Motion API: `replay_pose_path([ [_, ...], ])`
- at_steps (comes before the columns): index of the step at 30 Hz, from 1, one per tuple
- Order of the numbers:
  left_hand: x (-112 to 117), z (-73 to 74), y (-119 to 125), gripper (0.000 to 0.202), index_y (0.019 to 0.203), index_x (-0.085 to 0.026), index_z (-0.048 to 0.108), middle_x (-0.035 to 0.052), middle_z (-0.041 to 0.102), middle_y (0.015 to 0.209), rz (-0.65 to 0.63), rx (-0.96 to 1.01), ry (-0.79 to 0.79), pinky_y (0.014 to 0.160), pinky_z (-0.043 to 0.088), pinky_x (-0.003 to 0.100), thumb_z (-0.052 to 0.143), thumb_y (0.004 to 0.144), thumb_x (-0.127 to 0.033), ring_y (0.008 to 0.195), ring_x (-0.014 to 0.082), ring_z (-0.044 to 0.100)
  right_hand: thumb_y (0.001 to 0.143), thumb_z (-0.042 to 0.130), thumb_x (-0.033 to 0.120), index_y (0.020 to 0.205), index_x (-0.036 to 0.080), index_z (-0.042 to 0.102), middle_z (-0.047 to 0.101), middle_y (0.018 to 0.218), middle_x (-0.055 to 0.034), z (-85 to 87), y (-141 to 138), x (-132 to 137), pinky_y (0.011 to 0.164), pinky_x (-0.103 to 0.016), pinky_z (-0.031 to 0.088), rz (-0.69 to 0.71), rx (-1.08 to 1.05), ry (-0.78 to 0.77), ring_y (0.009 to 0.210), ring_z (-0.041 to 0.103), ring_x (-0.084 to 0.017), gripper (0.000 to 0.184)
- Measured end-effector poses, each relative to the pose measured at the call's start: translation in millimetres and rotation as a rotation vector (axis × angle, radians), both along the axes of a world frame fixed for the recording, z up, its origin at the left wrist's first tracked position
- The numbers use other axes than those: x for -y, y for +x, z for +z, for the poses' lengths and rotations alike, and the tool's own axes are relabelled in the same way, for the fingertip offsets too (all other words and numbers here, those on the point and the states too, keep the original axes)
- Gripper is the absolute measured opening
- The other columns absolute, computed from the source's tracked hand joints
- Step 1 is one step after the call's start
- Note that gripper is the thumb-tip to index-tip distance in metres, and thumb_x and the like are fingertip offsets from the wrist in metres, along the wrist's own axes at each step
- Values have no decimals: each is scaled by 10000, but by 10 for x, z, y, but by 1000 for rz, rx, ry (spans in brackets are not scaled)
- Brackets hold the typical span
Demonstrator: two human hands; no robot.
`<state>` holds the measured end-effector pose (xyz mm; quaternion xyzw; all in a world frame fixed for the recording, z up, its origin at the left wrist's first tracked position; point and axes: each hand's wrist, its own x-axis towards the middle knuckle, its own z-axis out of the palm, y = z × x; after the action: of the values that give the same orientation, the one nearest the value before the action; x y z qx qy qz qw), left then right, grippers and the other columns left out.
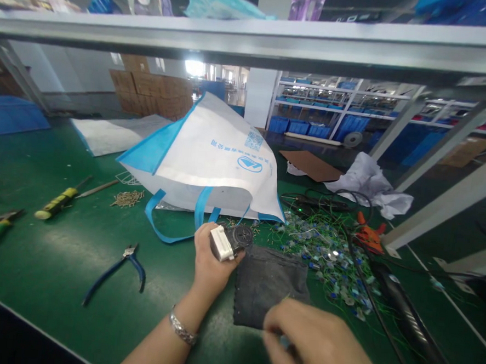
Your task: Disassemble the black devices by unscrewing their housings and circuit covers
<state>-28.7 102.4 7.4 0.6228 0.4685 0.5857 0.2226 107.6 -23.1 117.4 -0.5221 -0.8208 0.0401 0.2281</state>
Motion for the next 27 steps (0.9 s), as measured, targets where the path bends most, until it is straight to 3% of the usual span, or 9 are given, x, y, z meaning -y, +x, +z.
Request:
replay_pose_path([
  [4, 80, 61, 76, 666, 1084, -195, 367, 39, 517, 969, -231, 362, -315, 788, 444, 325, 746, 547, -304, 861, 175, 548, 800, 483, 309, 786, 206, 589, 591, 677, -24, 65, 680, -276, 527, -245, 408, -479, -59, -30, 575, 552, -162, 148],
  [6, 103, 90, 122, 633, 1073, -198, 387, 16, 552, 928, -374, 646, -425, 763, 454, 289, 742, 561, -313, 821, 151, 567, 788, 514, 322, 1028, 184, 575, 610, 772, -83, -23, 961, -424, 557, -304, 416, -785, 111, -23, 638, 576, -229, 283],
  [8, 103, 109, 146, 581, 1054, -187, 430, 13, 583, 910, -469, 871, -511, 754, 460, 275, 736, 579, -319, 804, 146, 584, 802, 500, 337, 1146, 172, 527, 614, 817, -126, -126, 1079, -510, 566, -343, 413, -887, 280, -122, 684, 588, -281, 382],
  [11, 90, 130, 151, 472, 984, -162, 511, 15, 624, 863, -518, 1048, -616, 752, 470, 268, 738, 595, -300, 772, 146, 604, 821, 485, 314, 1098, 197, 556, 625, 854, -104, -214, 918, -527, 633, -354, 424, -774, 258, -216, 747, 594, -272, 309],
  [15, 93, 161, 155, 381, 894, -153, 565, 6, 654, 818, -518, 1199, -669, 740, 485, 266, 750, 590, -289, 725, 138, 612, 768, 557, 204, 850, 196, 591, 625, 837, -17, -309, 401, -510, 688, -272, 421, -352, -87, -400, 777, 580, -181, 89],
  [17, 103, 165, 167, 359, 880, -152, 571, 5, 657, 802, -520, 1222, -666, 728, 489, 267, 746, 599, -292, 711, 138, 612, 729, 611, 238, 852, 188, 567, 619, 794, -2, -412, 171, -528, 627, -235, 418, -242, -286, -525, 707, 576, -154, 140],
  [19, 115, 156, 181, 352, 883, -146, 569, 10, 657, 800, -528, 1216, -655, 713, 490, 260, 741, 609, -286, 703, 137, 612, 750, 590, 288, 925, 185, 544, 620, 826, -6, -533, 2, -557, 614, -215, 416, -234, -439, -567, 703, 579, -140, 208],
  [21, 125, 139, 192, 357, 898, -139, 563, 16, 654, 808, -528, 1199, -641, 704, 487, 245, 738, 615, -268, 709, 132, 612, 811, 496, 276, 929, 180, 535, 624, 840, -15, -632, -103, -583, 630, -206, 412, -269, -496, -553, 725, 584, -132, 157],
  [27, 140, 120, 235, 407, 960, -162, 526, 3, 631, 832, -483, 1108, -534, 709, 479, 245, 736, 614, -205, 730, 125, 603, 826, 379, 176, 718, 154, 515, 608, 639, -31, -659, -171, -617, 529, -201, 362, -341, -393, -591, 544, 555, -121, 175],
])
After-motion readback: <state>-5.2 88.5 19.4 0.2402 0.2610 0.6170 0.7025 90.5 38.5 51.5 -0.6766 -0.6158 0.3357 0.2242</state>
